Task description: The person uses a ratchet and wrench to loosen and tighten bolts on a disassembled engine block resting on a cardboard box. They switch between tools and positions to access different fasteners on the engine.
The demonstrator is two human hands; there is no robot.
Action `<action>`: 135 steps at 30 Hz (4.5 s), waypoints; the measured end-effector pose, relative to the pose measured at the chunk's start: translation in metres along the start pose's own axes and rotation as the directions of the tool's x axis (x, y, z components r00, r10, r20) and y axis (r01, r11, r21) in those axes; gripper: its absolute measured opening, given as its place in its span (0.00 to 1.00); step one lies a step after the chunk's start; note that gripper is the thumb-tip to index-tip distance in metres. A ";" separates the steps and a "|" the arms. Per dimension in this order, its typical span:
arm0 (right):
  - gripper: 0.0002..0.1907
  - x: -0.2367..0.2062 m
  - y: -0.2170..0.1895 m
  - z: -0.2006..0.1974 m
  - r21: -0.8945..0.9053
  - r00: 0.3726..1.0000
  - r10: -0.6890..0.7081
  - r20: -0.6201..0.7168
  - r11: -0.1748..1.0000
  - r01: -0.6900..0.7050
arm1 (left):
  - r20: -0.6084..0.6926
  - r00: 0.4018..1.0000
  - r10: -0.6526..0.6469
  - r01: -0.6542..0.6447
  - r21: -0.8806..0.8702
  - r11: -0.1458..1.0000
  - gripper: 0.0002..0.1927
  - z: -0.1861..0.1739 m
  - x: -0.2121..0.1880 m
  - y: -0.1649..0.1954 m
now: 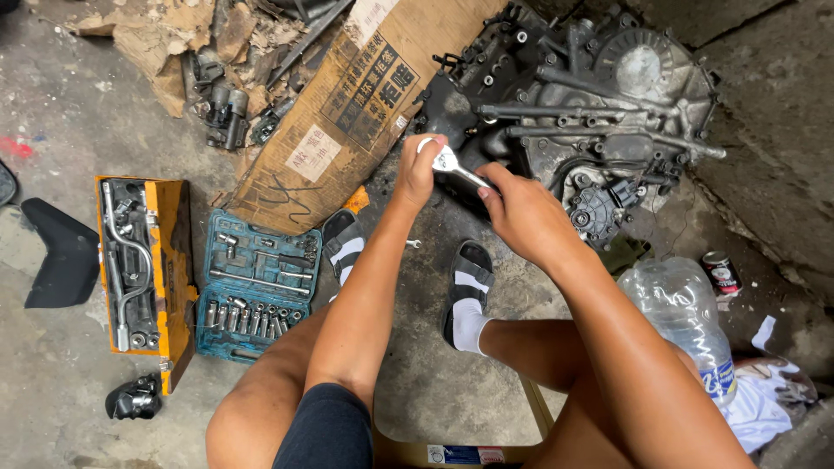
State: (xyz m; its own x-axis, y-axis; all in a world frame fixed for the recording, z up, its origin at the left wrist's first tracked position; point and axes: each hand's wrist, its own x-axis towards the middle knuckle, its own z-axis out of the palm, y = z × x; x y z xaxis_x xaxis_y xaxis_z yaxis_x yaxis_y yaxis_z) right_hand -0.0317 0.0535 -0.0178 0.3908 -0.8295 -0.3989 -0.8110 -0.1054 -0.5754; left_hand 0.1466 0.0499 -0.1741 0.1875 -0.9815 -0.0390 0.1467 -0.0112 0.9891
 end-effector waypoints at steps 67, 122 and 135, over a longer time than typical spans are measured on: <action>0.23 0.040 0.034 0.005 -0.595 0.898 -0.439 0.009 0.720 0.358 | 0.209 0.949 0.235 -0.276 0.912 0.302 0.25 0.018 0.003 0.083; 0.18 0.051 -0.020 -0.024 -0.294 0.979 0.029 -0.203 0.952 -0.089 | -0.135 0.991 -0.026 0.029 0.022 0.999 0.20 -0.005 0.047 0.059; 0.16 0.033 -0.012 -0.026 -0.225 0.993 0.109 -0.038 0.968 -0.115 | -0.038 0.995 -0.087 0.091 0.107 0.990 0.22 -0.002 0.035 0.050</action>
State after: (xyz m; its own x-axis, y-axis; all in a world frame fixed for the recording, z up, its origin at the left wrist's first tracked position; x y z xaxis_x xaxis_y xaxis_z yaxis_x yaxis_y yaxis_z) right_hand -0.0201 0.0128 -0.0055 0.2832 -0.8562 -0.4321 -0.9276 -0.1301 -0.3501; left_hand 0.1622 0.0153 -0.1259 0.2111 -0.9688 -0.1302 0.0580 -0.1206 0.9910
